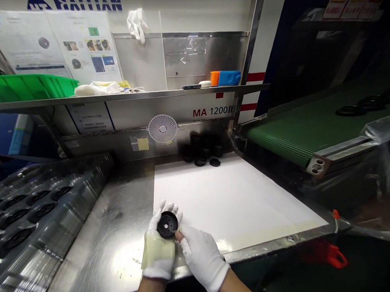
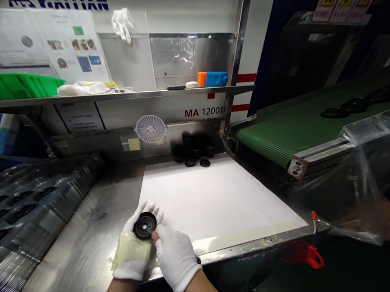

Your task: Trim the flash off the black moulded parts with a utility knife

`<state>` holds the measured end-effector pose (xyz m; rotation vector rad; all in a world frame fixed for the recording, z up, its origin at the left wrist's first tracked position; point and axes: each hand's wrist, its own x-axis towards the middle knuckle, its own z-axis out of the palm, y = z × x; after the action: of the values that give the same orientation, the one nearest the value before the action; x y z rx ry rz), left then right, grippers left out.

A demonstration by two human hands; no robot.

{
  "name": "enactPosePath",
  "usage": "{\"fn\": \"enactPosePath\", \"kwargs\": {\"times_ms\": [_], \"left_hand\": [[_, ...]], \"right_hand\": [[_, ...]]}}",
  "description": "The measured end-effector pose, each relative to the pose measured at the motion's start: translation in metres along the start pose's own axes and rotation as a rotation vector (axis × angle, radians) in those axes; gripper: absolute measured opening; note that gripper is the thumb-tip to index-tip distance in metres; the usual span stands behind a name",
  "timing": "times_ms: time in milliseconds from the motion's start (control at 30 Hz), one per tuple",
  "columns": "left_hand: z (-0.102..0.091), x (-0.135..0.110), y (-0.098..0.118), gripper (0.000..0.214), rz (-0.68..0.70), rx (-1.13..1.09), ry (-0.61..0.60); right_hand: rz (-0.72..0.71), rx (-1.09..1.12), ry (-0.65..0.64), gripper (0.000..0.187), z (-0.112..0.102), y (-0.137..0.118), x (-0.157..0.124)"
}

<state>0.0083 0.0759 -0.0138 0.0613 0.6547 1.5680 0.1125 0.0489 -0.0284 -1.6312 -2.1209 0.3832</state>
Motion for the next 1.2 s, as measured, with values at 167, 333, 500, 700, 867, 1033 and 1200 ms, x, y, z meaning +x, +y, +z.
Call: {"fn": "enactPosePath", "kwargs": {"times_ms": [167,333,500,700,867,1033,1200], "left_hand": [[-0.009,-0.008,0.009,0.03,-0.112,0.082,-0.075],[-0.008,-0.001,-0.002,0.014,0.036,-0.013,-0.058],[-0.002,-0.001,-0.01,0.013,0.167,-0.093,0.012],[-0.001,-0.017,0.003,0.041,-0.054,0.08,-0.1],[0.0,-0.016,0.004,0.018,-0.089,-0.033,-0.074],[0.004,-0.007,-0.006,0.006,-0.039,-0.149,0.018],[-0.005,-0.016,-0.003,0.028,0.132,-0.056,-0.019]], "right_hand": [[-0.007,0.033,-0.004,0.022,-0.002,0.005,-0.001],[0.042,-0.033,0.039,0.027,0.003,-0.001,-0.007],[0.07,-0.023,0.028,0.027,0.003,-0.014,-0.014],[0.013,0.015,0.067,0.023,-0.004,-0.006,-0.012],[0.05,0.008,0.049,0.023,-0.006,-0.001,-0.013],[0.082,-0.006,0.053,0.026,0.003,-0.012,-0.018],[0.074,-0.01,0.031,0.025,0.007,-0.016,-0.023]]}}
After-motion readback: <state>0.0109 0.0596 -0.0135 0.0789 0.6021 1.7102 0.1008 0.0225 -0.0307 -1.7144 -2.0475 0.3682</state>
